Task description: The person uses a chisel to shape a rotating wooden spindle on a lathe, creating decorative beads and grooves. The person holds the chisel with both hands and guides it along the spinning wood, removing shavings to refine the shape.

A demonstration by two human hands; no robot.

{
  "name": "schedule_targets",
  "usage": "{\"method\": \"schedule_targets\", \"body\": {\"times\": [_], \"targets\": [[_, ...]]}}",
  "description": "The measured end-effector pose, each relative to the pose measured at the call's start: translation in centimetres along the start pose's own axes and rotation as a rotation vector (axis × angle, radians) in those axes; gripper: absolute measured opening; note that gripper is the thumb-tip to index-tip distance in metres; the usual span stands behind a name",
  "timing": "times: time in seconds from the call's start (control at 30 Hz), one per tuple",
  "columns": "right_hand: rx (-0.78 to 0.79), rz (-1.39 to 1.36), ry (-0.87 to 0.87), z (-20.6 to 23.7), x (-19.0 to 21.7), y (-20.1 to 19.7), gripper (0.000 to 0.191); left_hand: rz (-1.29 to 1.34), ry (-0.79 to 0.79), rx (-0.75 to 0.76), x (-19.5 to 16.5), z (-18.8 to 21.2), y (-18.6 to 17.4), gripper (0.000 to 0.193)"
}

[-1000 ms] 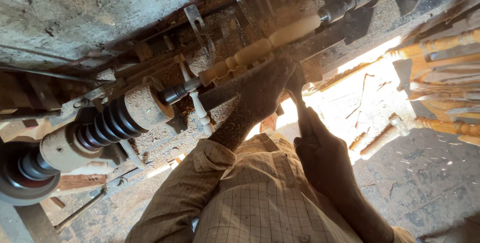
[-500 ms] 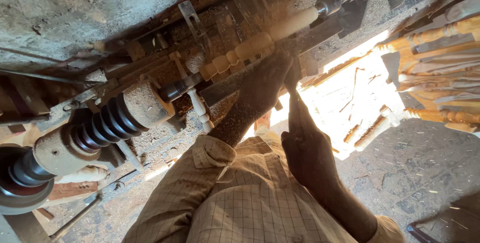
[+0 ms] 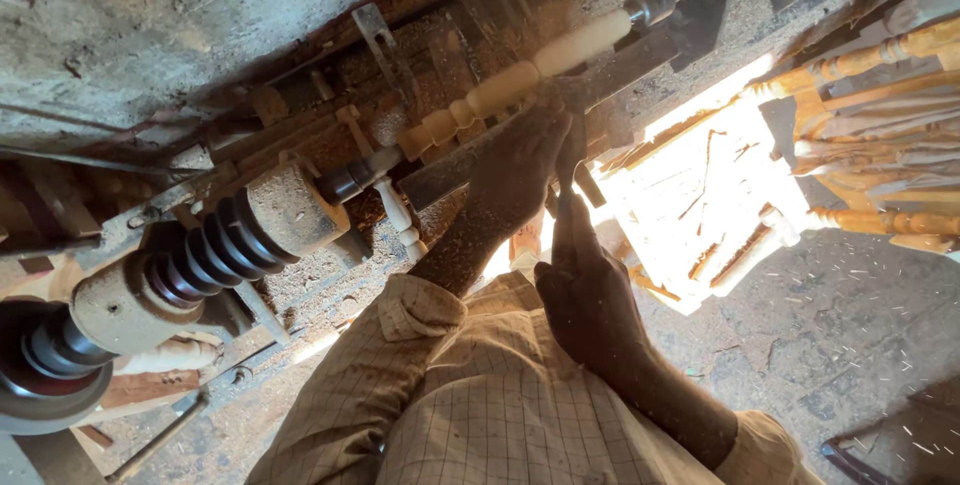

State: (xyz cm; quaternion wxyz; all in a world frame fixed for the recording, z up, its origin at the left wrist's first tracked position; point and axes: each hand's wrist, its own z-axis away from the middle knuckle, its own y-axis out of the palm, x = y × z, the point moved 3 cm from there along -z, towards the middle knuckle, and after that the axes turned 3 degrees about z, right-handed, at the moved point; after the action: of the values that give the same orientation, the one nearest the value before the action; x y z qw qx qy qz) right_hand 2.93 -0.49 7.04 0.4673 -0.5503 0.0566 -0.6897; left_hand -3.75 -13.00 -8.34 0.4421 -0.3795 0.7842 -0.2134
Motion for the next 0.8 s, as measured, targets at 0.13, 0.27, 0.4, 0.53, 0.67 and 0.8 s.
{"method": "schedule_targets", "body": {"times": [0.13,0.27,0.4,0.53,0.67,0.8], "targets": [[-0.131,0.038,-0.358,0.5,-2.1,-0.5,0.092,0.046,0.057,-0.041,-0.6,-0.3,-1.3,0.039],[-0.055,-0.500,0.203,2.2,-8.6,-3.3,0.084,0.090,0.073,-0.037,-1.6,-0.8,-2.9,0.043],[-0.208,-0.301,0.298,3.7,-14.0,-5.6,0.070,0.075,0.058,-0.078,-2.9,0.1,-3.8,0.046],[-0.206,-0.118,0.304,0.7,-19.9,-7.8,0.055,0.092,-0.018,-0.064,-4.4,6.0,-4.6,0.043],[-0.157,-0.051,0.308,-6.0,-25.5,-10.2,0.051,0.041,-0.441,0.022,-4.8,13.1,-4.0,0.034],[-0.125,0.010,0.046,-14.6,-27.4,-12.3,0.036,-0.065,-1.038,-0.136,-4.1,18.0,-3.2,0.042]]}}
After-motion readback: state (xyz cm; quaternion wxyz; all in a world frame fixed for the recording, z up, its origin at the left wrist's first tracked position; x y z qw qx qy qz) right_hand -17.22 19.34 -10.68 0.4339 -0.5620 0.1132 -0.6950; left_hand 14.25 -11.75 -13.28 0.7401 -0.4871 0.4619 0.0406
